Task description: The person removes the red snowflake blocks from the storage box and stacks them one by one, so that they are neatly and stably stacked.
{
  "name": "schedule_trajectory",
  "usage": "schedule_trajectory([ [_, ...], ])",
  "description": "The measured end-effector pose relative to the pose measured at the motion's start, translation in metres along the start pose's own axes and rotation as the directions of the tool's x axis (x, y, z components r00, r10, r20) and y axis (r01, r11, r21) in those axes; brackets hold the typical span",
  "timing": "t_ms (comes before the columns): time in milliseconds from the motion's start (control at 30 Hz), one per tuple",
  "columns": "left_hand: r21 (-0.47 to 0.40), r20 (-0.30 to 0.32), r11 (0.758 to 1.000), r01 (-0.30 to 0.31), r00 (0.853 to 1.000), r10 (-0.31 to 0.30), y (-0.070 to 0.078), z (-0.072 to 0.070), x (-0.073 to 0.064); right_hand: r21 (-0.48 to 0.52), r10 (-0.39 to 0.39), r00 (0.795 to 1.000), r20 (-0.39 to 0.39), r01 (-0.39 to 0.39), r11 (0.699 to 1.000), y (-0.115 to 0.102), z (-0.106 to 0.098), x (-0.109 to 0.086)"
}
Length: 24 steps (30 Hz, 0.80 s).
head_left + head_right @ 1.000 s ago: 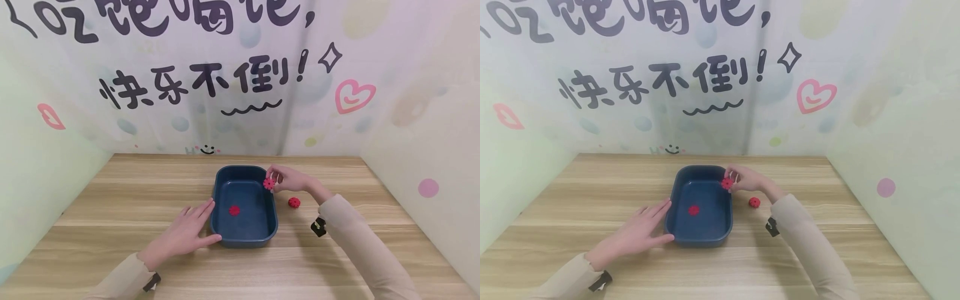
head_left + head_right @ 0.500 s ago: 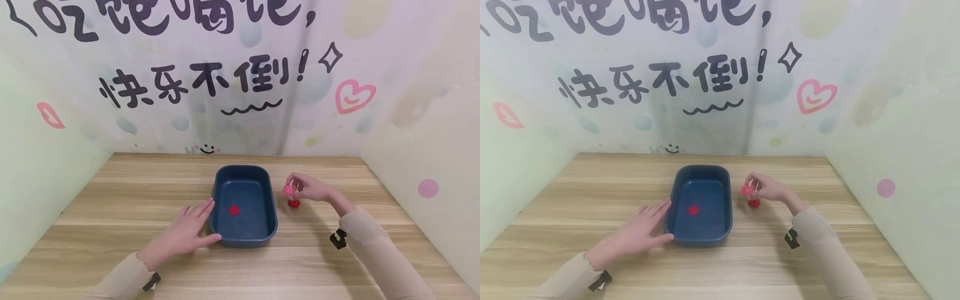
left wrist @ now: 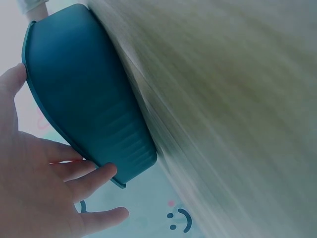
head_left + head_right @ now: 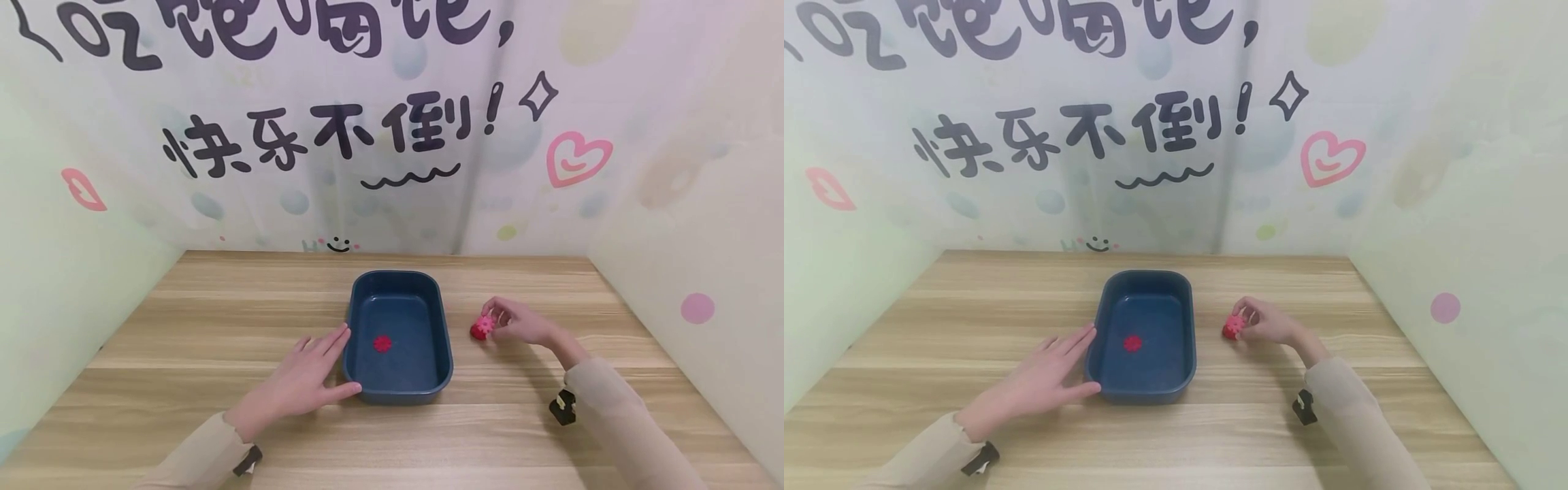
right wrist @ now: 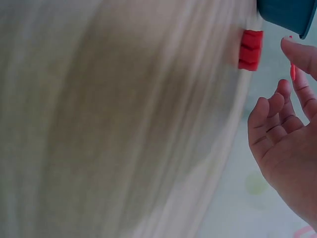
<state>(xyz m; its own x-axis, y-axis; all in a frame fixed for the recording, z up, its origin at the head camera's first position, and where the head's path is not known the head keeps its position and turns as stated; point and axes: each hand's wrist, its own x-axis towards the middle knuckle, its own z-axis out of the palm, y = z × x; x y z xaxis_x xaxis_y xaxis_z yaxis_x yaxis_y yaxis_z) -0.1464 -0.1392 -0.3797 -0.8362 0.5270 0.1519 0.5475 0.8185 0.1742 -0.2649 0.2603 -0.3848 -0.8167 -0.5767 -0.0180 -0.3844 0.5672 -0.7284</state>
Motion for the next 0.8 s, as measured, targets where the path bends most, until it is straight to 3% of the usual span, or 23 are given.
schedule_trajectory([
  [367, -0.006, 0.003, 1.0, 0.008, 1.0, -0.008, 0.0005, -0.0006, -0.0007, 0.05, 0.074, 0.997, 0.02, -0.075, 0.996, 0.011, 0.0064, 0.0],
  [800, -0.014, 0.007, 1.0, 0.008, 1.0, -0.008, -0.0003, -0.0005, -0.0007, 0.026, 0.027, 0.998, 0.051, -0.028, 0.999, 0.0106, 0.0084, 0.0025],
])
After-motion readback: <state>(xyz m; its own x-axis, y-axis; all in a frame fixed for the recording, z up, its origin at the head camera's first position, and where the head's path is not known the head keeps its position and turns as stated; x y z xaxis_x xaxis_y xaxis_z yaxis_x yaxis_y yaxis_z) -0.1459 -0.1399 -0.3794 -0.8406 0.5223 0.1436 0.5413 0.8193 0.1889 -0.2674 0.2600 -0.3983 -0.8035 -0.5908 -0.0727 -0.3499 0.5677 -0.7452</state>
